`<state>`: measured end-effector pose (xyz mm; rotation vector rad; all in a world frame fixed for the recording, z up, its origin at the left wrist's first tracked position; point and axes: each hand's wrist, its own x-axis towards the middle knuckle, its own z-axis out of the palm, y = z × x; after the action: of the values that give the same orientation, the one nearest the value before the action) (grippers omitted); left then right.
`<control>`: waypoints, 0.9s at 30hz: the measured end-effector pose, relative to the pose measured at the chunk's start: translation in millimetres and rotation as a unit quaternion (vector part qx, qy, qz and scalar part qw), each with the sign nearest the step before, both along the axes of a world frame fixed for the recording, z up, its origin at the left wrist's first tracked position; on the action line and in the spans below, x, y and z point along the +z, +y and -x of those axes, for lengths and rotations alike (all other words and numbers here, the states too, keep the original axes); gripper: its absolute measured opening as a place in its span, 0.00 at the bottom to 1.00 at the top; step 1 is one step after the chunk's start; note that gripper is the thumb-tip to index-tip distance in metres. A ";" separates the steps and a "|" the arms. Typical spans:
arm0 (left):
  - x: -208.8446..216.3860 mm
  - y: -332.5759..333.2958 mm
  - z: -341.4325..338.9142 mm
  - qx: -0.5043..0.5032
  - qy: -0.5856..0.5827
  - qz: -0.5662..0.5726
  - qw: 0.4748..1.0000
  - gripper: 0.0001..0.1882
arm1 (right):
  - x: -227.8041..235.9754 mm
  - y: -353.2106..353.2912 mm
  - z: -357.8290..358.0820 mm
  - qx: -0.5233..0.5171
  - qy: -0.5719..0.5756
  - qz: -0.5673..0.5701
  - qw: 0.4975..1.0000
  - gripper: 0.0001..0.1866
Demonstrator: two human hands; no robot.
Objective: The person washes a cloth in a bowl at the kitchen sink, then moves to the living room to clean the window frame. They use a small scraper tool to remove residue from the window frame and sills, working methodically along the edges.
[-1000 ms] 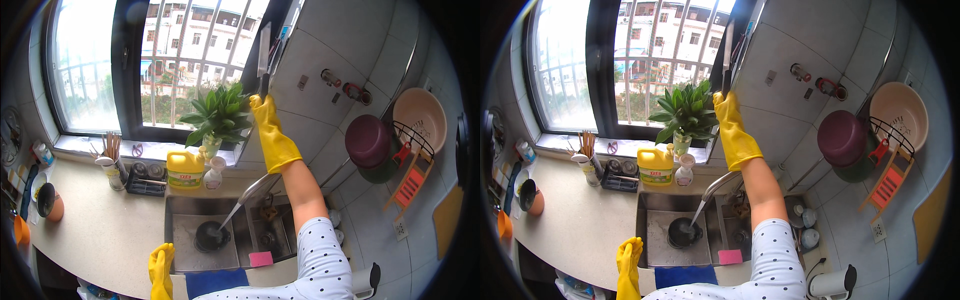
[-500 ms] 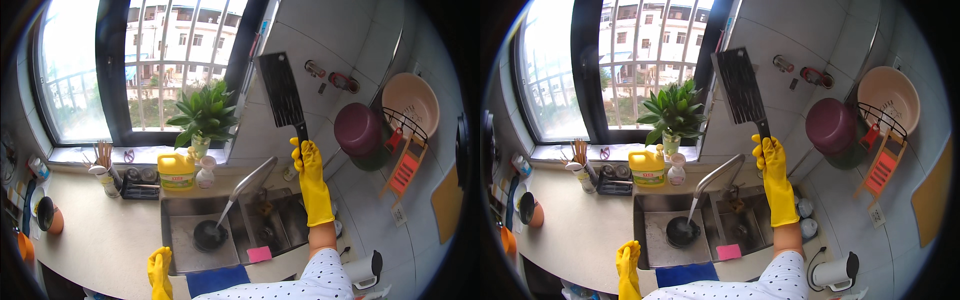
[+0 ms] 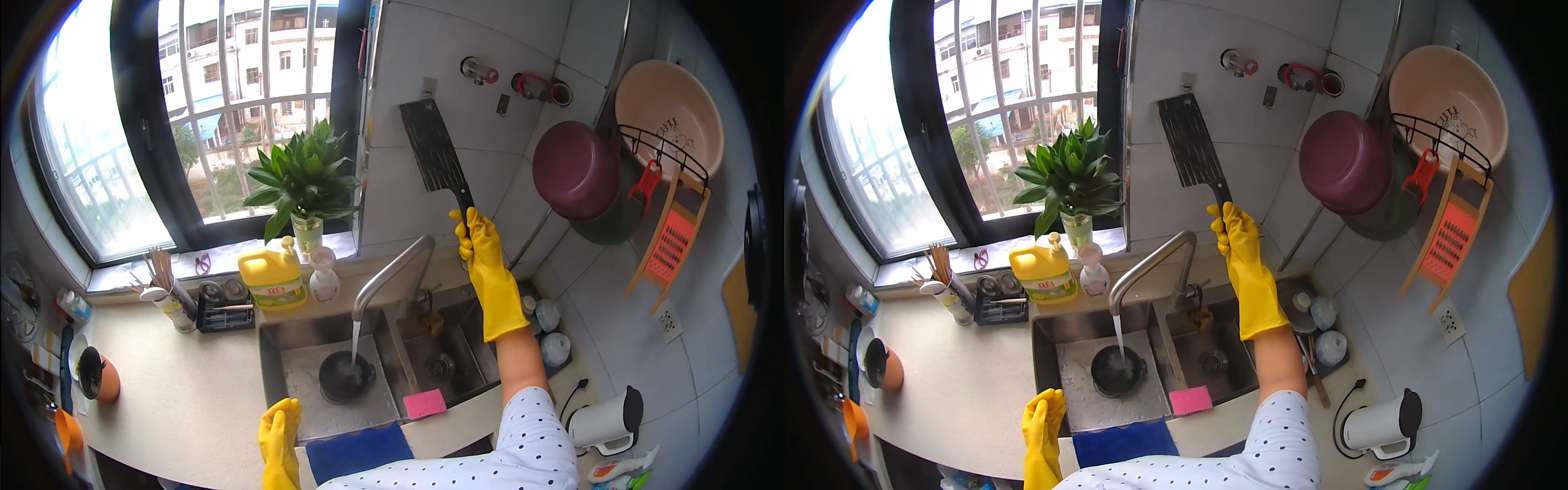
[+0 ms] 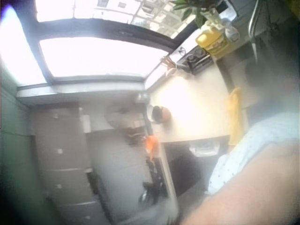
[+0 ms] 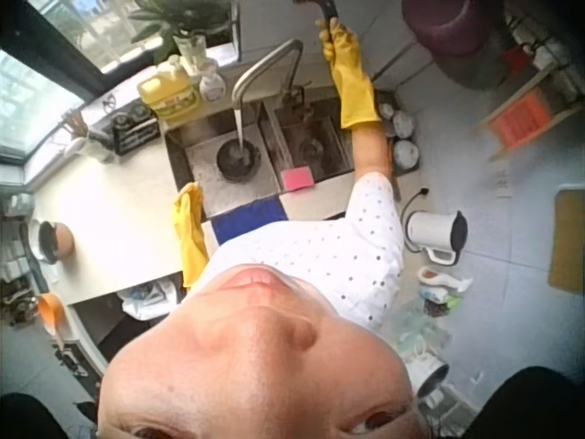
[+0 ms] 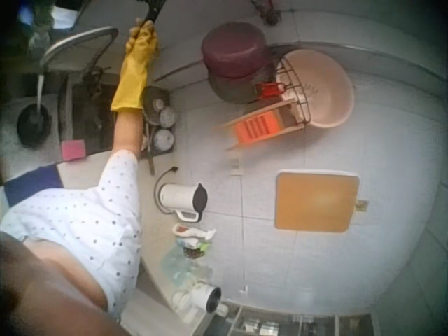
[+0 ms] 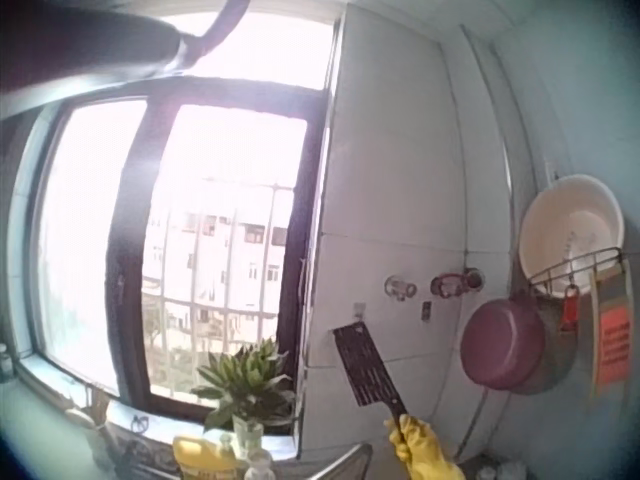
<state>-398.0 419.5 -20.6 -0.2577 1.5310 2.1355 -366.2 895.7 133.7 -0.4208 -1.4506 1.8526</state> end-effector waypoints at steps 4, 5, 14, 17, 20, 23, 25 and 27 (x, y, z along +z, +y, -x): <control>0.8 1.1 -6.4 0.006 0.010 -0.011 1.000 0.14 | -8.1 11.6 3.8 0.034 -0.005 0.011 0.999 0.23; -1.6 0.1 -6.7 0.013 0.016 -0.014 1.000 0.14 | -11.4 12.4 5.8 0.050 -0.013 0.017 0.999 0.23; -2.8 7.3 -10.2 0.002 0.020 -0.018 1.000 0.15 | -71.1 85.0 42.3 -0.010 -0.068 0.009 0.998 0.22; 0.0 -1.2 -15.9 0.011 0.013 0.001 1.000 0.16 | -68.8 75.9 40.4 -0.120 -0.311 -0.500 0.799 0.20; -6.2 -5.8 -13.6 0.012 0.019 0.005 1.000 0.17 | -90.8 79.0 29.2 -0.125 -0.188 -0.192 0.955 0.20; -11.1 -3.5 -5.3 0.008 0.010 0.006 1.000 0.17 | -118.3 82.4 2.5 -0.068 -0.195 -0.023 0.978 0.21; -10.9 1.4 0.6 0.000 0.003 0.001 1.000 0.16 | -142.6 78.2 -13.5 -0.065 -0.283 -0.064 0.955 0.21; -18.7 4.8 5.7 -0.005 -0.008 0.005 1.000 0.16 | -172.1 78.6 -20.7 -0.101 -0.369 -0.104 0.918 0.21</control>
<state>-403.8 424.3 -39.4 -0.2690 1.5307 2.1144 -345.4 974.3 -38.4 -1.2035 -1.9712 1.4002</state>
